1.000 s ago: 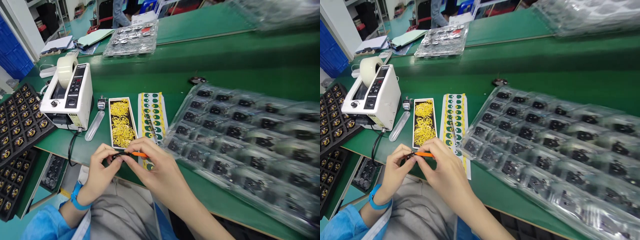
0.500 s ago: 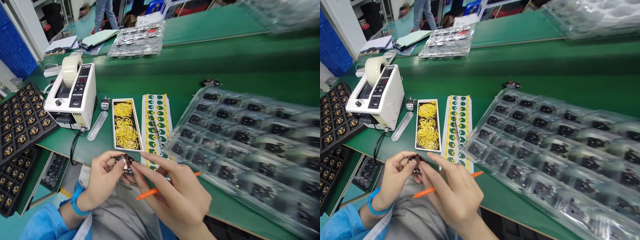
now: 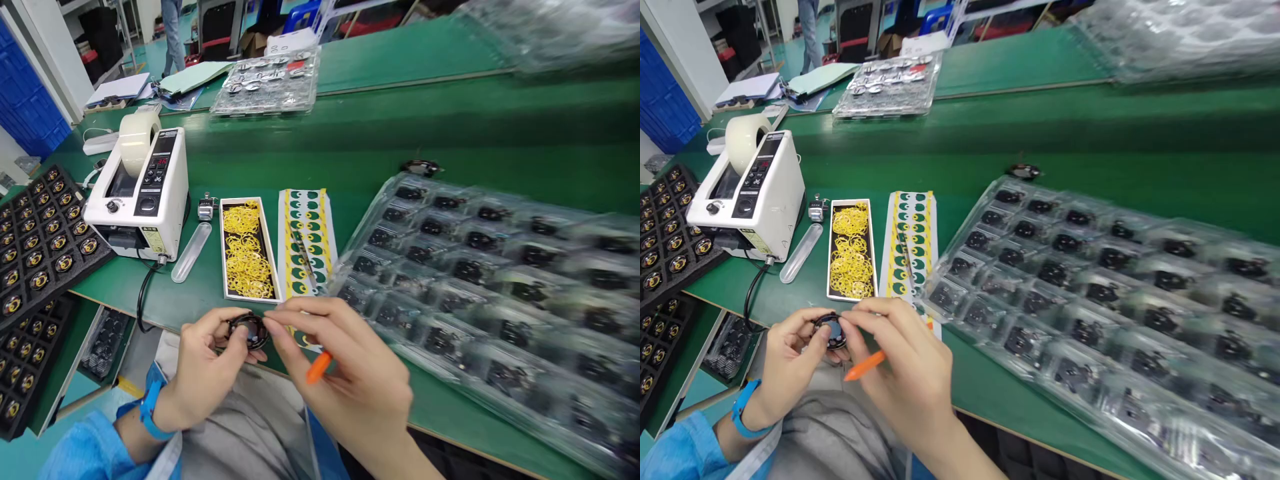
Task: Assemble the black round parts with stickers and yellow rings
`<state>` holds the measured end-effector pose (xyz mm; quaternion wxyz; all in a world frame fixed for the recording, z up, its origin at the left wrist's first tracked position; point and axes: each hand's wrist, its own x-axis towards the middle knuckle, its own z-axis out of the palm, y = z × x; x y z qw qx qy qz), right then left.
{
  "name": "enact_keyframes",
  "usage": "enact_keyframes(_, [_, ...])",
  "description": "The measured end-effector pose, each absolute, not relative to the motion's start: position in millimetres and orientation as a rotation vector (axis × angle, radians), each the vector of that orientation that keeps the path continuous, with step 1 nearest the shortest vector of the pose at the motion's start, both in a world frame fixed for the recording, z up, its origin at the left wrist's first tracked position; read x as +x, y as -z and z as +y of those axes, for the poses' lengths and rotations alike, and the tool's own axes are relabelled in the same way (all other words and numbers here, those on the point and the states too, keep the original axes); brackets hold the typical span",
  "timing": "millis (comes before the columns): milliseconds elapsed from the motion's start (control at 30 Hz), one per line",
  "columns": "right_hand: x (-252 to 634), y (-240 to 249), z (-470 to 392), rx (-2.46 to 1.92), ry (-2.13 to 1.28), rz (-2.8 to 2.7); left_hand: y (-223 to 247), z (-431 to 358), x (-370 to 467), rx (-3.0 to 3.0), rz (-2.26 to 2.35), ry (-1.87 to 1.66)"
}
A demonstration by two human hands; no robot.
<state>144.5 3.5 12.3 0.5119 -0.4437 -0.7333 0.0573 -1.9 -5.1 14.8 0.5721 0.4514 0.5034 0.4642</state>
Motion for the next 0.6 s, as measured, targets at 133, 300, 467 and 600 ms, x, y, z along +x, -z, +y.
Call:
enact_keyframes(133, [150,-6,3,-1.141,-0.345,-1.729,-19,-2,-2,0.877,1.143,-1.082])
enact_keyframes(300, [154,-7,-4,-1.179,-0.275,-1.689,-16,-1,-1,0.879,1.181,-1.097])
enact_keyframes(467, [152,-14,-10,-1.084,0.275,-1.886,-14,-5,0,0.980,1.184,-1.109])
enact_keyframes(600, [148,-10,-3,-0.993,0.245,-1.919,-16,-8,1,1.041,1.209,-1.102])
